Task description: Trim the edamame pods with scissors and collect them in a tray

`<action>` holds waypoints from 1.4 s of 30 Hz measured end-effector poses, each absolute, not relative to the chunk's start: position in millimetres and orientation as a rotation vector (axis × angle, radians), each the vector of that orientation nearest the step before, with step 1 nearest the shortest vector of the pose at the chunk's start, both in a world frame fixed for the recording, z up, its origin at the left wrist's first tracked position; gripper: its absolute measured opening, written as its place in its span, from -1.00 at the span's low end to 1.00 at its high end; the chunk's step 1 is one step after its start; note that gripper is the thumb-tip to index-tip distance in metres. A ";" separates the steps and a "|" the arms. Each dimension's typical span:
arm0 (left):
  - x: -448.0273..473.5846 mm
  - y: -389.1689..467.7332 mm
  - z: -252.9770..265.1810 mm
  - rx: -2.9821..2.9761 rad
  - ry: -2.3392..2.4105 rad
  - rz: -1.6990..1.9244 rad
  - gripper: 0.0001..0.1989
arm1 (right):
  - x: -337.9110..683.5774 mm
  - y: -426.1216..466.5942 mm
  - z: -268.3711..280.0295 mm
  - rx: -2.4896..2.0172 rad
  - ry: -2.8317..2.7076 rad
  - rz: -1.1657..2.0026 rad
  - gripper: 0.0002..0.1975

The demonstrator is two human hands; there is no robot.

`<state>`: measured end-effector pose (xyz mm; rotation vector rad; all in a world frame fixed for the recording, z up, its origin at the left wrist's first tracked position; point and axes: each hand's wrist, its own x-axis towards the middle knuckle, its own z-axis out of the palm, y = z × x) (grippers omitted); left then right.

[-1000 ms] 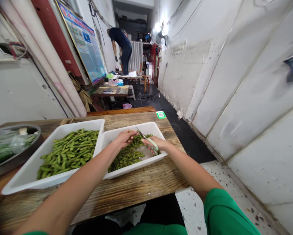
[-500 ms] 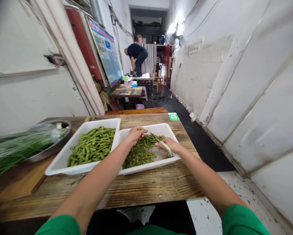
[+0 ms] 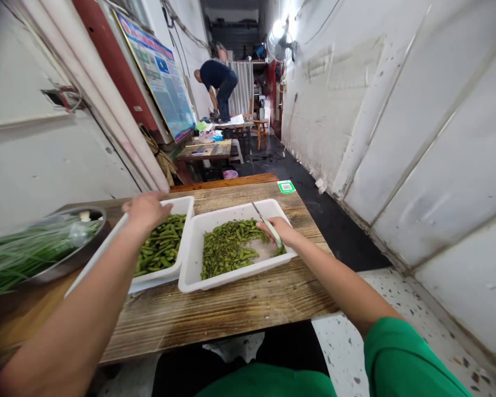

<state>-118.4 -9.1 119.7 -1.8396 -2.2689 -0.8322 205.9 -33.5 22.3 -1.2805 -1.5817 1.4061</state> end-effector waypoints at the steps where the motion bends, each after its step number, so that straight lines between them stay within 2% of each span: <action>1: -100.7 -8.4 114.1 -2.007 -2.136 -0.750 -0.74 | 205.7 -33.0 22.6 -1.275 -1.569 1.403 -0.62; 5: -20.3 -2.1 74.8 -2.755 -1.753 -0.295 -0.80 | 206.4 -31.9 21.7 -1.287 -1.571 1.394 -0.62; 10: 24.6 7.8 26.5 -2.715 -1.774 0.173 -0.83 | 207.6 -30.5 19.7 -1.271 -1.559 1.408 -0.60; 18: 20.0 -0.3 9.9 -2.895 -1.536 0.099 -0.82 | 207.1 -30.4 21.2 -1.326 -1.646 1.420 -0.59; 22: 22.6 2.2 7.9 -3.068 -1.705 -0.242 -0.86 | 207.3 -34.2 26.2 -1.360 -1.690 1.406 -0.58; 27: 17.0 12.7 6.1 -2.980 -2.519 -1.225 -0.84 | 205.7 -40.1 35.8 -1.459 -1.739 1.490 -0.57; 30: 15.4 15.2 6.5 -2.831 -2.857 -1.604 -0.86 | 204.3 -41.3 37.0 -1.481 -1.750 1.567 -0.57; 36: 19.7 16.1 10.0 -2.832 -3.080 -1.897 -0.91 | 206.3 -38.9 31.8 -1.372 -1.749 1.668 -0.55; 42: 18.3 18.6 7.2 -2.854 -3.095 -2.017 -0.88 | 207.2 -38.3 30.1 -1.373 -1.809 1.551 -0.55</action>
